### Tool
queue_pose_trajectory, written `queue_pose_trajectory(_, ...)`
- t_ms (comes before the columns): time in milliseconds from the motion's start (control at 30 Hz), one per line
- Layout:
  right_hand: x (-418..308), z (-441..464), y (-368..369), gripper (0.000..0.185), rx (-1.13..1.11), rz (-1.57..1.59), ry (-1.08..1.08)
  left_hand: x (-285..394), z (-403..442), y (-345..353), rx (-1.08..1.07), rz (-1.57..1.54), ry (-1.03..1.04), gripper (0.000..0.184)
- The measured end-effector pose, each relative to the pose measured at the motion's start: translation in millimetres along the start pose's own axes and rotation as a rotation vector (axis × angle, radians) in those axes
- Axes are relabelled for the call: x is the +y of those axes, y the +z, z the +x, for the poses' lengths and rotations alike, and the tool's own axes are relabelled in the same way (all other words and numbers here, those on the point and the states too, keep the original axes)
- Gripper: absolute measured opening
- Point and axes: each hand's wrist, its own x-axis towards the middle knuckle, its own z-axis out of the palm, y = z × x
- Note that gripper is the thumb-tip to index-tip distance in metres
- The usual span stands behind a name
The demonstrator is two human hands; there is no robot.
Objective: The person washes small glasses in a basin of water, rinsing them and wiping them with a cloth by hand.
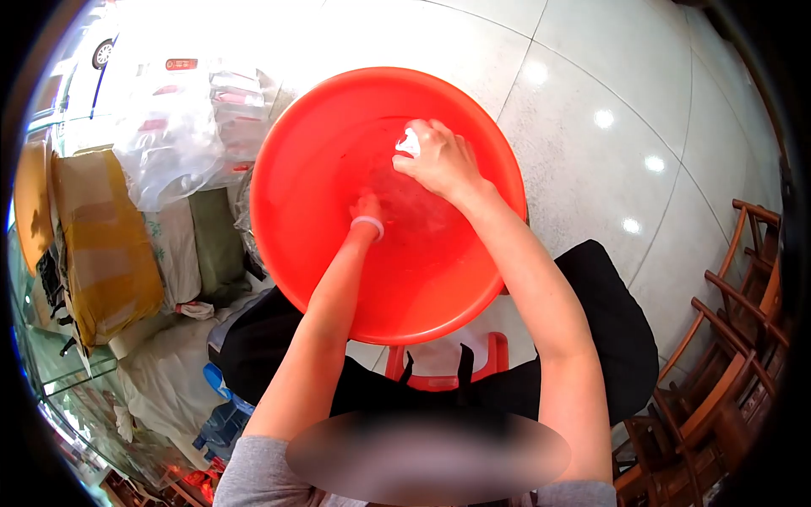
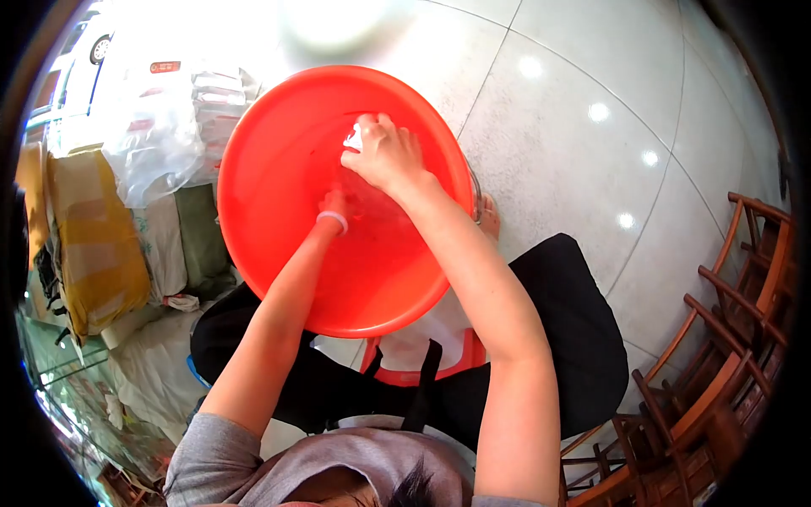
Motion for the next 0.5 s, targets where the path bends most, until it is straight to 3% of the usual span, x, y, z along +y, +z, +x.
queue_pose_trajectory(167, -0.4, 0.3, 0.9, 0.038, -0.020, -0.015, 0.007, -13.8, 11.2, 10.0, -0.002, 0.002, 0.026, 0.035)
queue_pose_trajectory(267, -0.2, 0.9, 1.7, 0.038, -0.027, -0.017, 0.005, -46.6, 45.0, 52.8, -0.037, -0.343, -0.084, 0.037)
queue_pose_trajectory(367, 0.3, 0.7, 2.4, 0.038, -0.023, -0.021, -0.006, -41.5, 36.5, 48.1, 0.053, -0.482, -0.006, 0.018)
queue_pose_trajectory(433, 1.1, 0.5, 3.4, 0.038, -0.014, -0.020, -0.016, -14.2, 12.2, 11.9, -0.032, -0.092, -0.017, 0.042)
queue_pose_trajectory(500, 2.0, 1.0, 4.0, 0.038, -0.019, -0.019, -0.013, -35.8, 34.9, 41.0, -0.020, -0.134, -0.055, 0.047)
